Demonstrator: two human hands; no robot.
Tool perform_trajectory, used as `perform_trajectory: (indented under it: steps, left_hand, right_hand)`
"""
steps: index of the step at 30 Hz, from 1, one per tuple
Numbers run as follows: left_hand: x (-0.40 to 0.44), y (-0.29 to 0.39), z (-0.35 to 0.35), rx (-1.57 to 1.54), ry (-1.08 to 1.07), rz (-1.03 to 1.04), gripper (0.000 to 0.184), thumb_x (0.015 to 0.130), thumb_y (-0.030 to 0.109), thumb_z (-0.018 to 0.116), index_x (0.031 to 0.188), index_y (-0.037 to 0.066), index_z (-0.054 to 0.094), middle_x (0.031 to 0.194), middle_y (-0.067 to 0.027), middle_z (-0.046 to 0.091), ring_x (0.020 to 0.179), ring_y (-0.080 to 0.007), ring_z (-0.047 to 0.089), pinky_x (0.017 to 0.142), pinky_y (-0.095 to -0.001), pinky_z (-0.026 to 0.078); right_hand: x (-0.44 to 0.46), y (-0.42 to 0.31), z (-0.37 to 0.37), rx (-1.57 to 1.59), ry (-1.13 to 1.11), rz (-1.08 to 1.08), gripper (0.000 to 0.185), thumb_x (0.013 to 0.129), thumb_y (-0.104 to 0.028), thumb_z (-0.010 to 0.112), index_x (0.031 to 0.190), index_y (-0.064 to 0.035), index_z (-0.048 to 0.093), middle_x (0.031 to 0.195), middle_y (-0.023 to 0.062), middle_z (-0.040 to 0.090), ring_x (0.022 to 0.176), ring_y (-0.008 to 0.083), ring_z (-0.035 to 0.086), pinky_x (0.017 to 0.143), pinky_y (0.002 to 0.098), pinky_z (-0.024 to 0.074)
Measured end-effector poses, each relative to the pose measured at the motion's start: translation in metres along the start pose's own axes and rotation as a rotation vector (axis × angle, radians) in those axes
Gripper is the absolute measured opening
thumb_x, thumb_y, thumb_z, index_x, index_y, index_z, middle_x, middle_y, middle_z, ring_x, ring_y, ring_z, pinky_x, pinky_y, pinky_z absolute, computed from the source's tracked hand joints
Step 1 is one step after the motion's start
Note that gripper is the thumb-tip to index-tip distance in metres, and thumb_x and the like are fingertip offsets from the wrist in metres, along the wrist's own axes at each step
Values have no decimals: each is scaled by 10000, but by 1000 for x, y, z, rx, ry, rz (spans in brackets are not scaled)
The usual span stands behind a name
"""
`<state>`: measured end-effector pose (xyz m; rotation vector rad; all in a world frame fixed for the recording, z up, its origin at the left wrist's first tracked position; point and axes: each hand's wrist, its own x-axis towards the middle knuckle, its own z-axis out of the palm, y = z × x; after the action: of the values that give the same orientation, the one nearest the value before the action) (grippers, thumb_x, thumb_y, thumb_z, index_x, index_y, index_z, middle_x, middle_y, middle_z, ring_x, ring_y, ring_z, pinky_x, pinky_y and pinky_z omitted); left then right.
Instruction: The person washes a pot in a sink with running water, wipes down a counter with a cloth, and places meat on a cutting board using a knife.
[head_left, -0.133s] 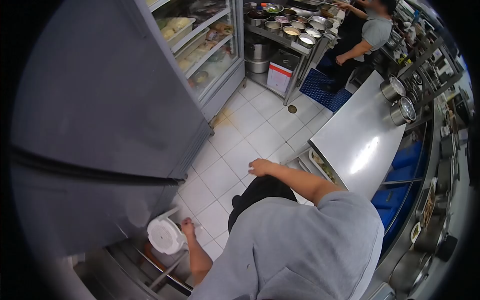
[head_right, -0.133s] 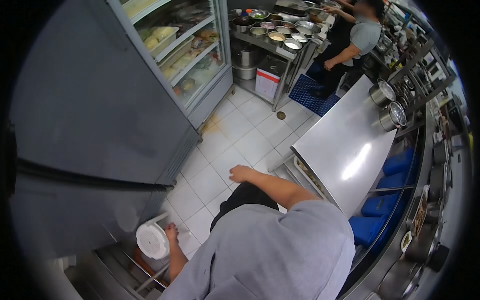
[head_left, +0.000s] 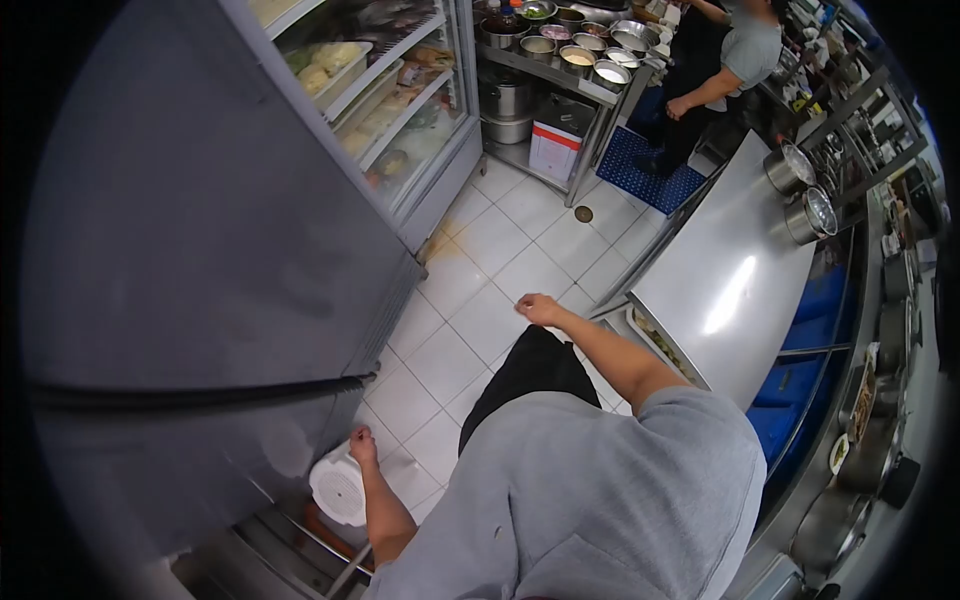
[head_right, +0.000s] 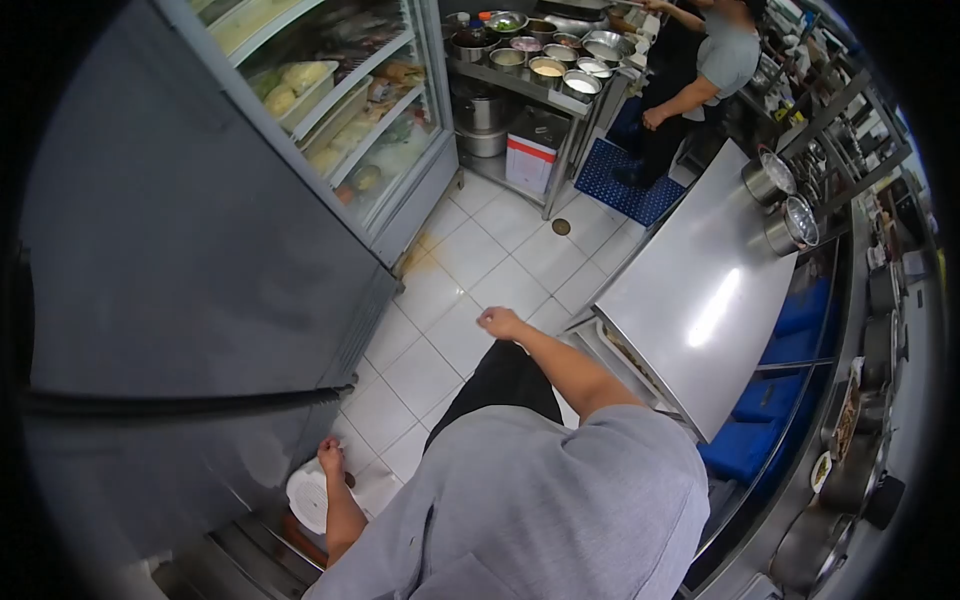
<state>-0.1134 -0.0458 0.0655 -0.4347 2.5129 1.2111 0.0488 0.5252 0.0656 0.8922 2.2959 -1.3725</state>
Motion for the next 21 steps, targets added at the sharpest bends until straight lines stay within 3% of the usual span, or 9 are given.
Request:
perform_trajectory:
  steps: [1,3,6,8,9,10,15,18,21]
  left_hand:
    - [42,36,69,92,-7,46,149,821,201,602,892,89,670,683,-65,623,591,-147,567,585,-318,466]
    - [44,-19,115,270,-119,7,237,824,241,584,951,76,696,850,-145,679,782,-266,648,734,-371,499]
    - [55,28,182,530,-290,-69,317,848,306,534,985,74,701,984,-183,685,1000,-346,631,863,-427,481]
    - [52,34,230,880,-540,30,370,910,305,416,1019,82,691,1110,-175,649,1014,-342,625,887,-442,473]
    - [31,62,234,1097,-765,322,368,912,285,411,1091,75,654,1101,-184,642,980,-354,626,847,-458,482]
    - [14,83,253,1081,-843,343,362,915,285,417,1106,75,641,1106,-182,639,983,-352,625,845,-454,485]
    - [-24,182,296,476,-720,-387,351,931,284,448,1180,72,574,1133,-169,628,998,-338,619,833,-431,501]
    - [-17,238,313,251,-625,-642,362,940,284,466,1225,70,533,1149,-162,621,1007,-329,616,825,-417,510]
    - [-9,269,327,82,-529,-862,385,950,283,484,1270,69,493,1165,-154,614,1017,-321,612,818,-403,519]
  right_hand:
    - [49,10,-64,107,108,59,487,885,-440,582,1212,-79,581,1152,161,635,1058,297,610,864,410,504]
    - [52,39,-94,498,78,317,526,892,-452,579,1280,-102,516,1194,93,599,1031,253,603,823,419,507]
    - [143,40,-170,898,103,287,601,911,-482,543,1357,-102,409,1335,89,479,1104,250,547,872,431,475]
    - [221,41,-226,1016,101,296,619,914,-487,534,1371,-96,388,1365,94,457,1130,255,536,894,431,465]
    - [264,46,-241,1104,129,272,639,915,-494,527,1382,-87,369,1390,99,438,1149,265,526,911,441,457]
    - [315,46,-273,1180,173,240,660,916,-501,520,1394,-79,349,1415,103,418,1168,275,516,927,450,448]
    - [569,64,-347,1380,305,186,714,881,-523,555,1401,-74,359,1391,108,437,1171,280,510,924,458,435]
    - [694,41,-413,1385,397,99,736,873,-517,573,1421,-74,358,1401,112,435,1181,263,499,934,405,430]
    - [784,16,-462,1332,456,74,786,867,-540,561,1441,-60,317,1421,117,391,1249,282,423,983,467,379]
